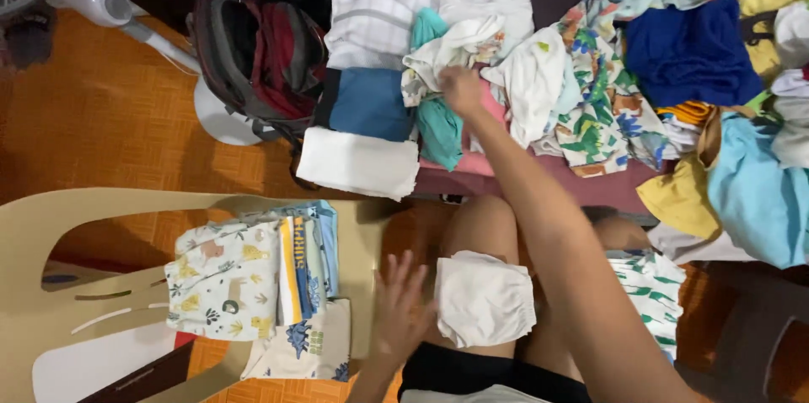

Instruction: Folding several small pieces of children's clothing and organizing them into stacks.

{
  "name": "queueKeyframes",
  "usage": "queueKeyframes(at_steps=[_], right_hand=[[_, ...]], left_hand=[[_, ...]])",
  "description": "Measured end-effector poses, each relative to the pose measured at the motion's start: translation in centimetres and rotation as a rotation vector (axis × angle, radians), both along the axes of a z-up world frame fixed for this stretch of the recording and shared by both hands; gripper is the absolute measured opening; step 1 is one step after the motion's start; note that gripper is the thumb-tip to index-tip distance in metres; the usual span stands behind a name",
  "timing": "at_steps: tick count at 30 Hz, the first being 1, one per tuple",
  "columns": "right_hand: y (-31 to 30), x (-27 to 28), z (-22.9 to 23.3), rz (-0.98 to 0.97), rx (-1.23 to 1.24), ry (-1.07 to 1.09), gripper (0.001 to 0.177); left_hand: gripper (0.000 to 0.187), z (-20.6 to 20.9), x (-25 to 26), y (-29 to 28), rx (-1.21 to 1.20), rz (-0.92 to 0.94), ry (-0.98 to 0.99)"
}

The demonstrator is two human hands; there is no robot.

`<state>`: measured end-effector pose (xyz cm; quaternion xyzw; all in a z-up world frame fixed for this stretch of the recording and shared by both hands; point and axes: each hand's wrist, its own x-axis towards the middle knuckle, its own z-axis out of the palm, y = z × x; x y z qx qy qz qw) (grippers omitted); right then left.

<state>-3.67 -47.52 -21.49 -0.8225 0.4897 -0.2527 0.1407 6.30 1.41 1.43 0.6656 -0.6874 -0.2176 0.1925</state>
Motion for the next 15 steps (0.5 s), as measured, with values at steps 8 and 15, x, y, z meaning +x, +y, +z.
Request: queueKeyframes(at_steps=[8,15], right_hand=[[-0.4,-4.1,2.5,0.245,0.366,-0.225,0.024],[1.0,-0.7,-3.0,0.294,0.133,-0.090,0.038]], left_hand=[[0.051,4.4,0.5,-6.1,-0.127,0.238,0.453],[0.052,7.4,-2.4,-7.7,-0.127,0.162,0.596]])
